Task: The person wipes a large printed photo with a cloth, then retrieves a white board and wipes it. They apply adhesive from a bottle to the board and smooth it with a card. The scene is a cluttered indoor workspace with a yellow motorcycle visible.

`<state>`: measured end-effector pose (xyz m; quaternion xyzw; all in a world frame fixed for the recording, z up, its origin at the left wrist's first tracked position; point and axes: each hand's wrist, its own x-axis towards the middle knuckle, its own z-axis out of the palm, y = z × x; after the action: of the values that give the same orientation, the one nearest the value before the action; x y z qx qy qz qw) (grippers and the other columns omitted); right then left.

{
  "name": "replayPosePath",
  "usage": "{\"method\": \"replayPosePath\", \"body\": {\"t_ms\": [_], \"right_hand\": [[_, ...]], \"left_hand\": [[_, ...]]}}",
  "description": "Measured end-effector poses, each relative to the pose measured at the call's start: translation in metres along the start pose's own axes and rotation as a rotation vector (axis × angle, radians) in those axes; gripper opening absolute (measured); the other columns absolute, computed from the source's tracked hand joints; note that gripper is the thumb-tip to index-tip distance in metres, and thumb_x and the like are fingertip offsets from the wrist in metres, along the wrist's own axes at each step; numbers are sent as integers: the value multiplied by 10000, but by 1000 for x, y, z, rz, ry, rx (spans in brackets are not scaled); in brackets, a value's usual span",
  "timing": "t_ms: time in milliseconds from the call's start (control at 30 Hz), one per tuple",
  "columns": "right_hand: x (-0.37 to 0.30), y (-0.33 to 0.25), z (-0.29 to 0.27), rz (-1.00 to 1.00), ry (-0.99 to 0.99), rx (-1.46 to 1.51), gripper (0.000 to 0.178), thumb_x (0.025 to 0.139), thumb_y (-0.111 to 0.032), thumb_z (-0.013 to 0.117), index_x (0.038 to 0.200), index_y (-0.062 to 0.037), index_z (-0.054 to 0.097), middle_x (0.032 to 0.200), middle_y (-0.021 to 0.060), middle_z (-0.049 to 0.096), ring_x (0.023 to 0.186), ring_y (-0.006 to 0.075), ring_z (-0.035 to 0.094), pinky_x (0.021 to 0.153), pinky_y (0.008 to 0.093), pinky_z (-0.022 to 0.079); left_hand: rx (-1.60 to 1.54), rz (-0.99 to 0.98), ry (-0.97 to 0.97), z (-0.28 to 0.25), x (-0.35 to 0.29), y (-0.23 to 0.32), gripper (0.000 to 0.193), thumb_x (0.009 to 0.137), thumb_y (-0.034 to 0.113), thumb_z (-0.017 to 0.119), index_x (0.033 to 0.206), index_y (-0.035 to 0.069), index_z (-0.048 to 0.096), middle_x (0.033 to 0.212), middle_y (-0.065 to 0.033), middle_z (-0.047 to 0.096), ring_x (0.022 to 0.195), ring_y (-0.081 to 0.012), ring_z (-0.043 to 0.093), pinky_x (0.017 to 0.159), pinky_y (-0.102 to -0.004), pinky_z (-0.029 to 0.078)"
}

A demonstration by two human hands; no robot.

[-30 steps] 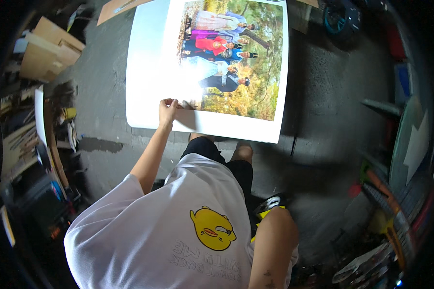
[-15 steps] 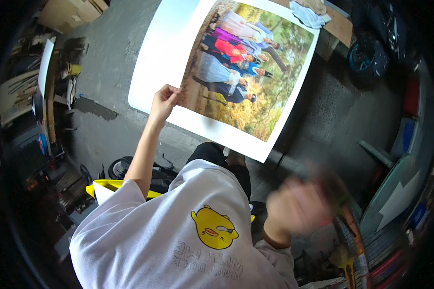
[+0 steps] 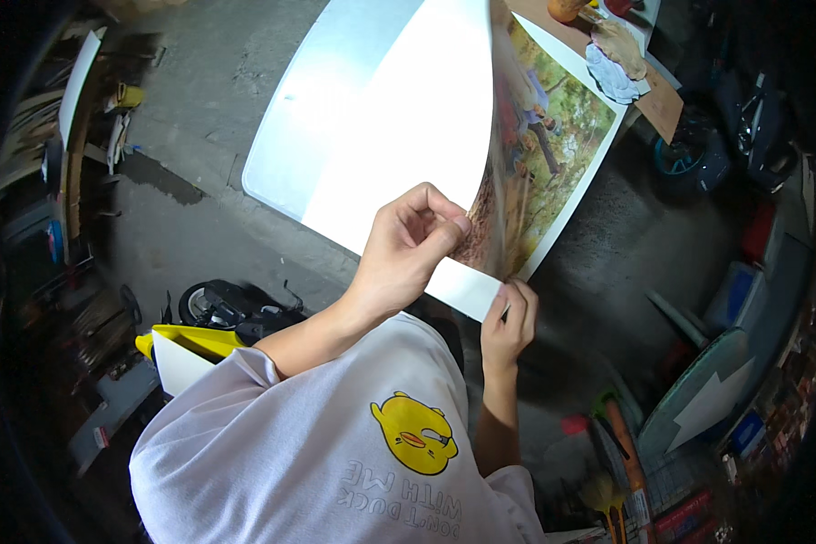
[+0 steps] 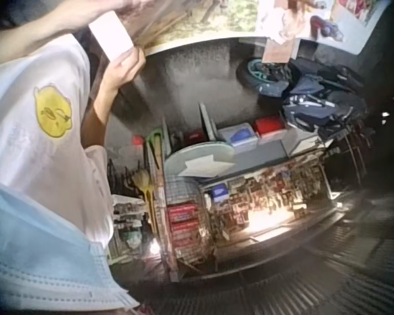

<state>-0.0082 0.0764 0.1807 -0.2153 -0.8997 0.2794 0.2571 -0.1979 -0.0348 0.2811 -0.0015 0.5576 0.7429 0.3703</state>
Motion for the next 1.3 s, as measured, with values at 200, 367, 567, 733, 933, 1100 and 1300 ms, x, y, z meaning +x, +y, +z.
{"method": "replayPosePath", "body": {"t_ms": [200,367,567,733,933,1100,1300], "right_hand": [[39,19,-23,17,191,-164,87,1032,-12,595,1066,67,608,982,220,704,860,395,724,793,438,585],[128,17,-62,14,310,-151,101,1051,-36,582,1068,61,602,945,203,702,866,306,754,792,375,593],[235,-21,-133,-83,243,-189,94,1053,-82,612,1072,5,643,826,103,709,819,211,767,722,321,564],[293,-57,-212,-203,241,-160,137,1049,-144,652,1055,-11,685,790,-6,647,701,61,562,653,225,447],[328,-60,-340,-207,154,-247,279,1081,-222,596,1211,-1,704,964,25,728,885,90,646,816,249,502],[335,5,-446,-32,89,-215,338,1094,-257,581,1278,3,692,1003,29,734,924,78,641,849,243,499],[315,125,-558,98,80,-241,343,1089,-251,586,1287,14,679,992,31,736,912,89,645,837,248,498]], "left_hand": [[4,123,6,32,23,14,35,996,18,668,1001,-6,643,941,-25,699,856,-41,631,787,-206,509],[-46,269,12,23,55,37,289,1082,280,541,1061,26,678,895,-58,712,874,-179,735,790,-273,512],[101,-57,213,-25,107,-56,297,1054,326,564,1117,55,669,1009,-74,723,984,-201,724,852,-356,508],[-32,-309,141,-25,142,-156,566,1094,415,499,1503,27,447,1481,-160,569,1282,-274,600,1034,-439,471],[-356,-171,-86,50,184,-166,748,1105,604,375,1616,61,320,1618,-124,425,1451,-257,436,1162,-455,355],[-507,-93,-344,115,151,-156,644,1130,581,281,1531,99,431,1493,-81,545,1315,-246,540,1156,-433,367],[-446,-50,-482,155,122,-219,398,1125,512,402,1277,201,598,1339,-24,646,1217,-222,617,1031,-421,484]]}}
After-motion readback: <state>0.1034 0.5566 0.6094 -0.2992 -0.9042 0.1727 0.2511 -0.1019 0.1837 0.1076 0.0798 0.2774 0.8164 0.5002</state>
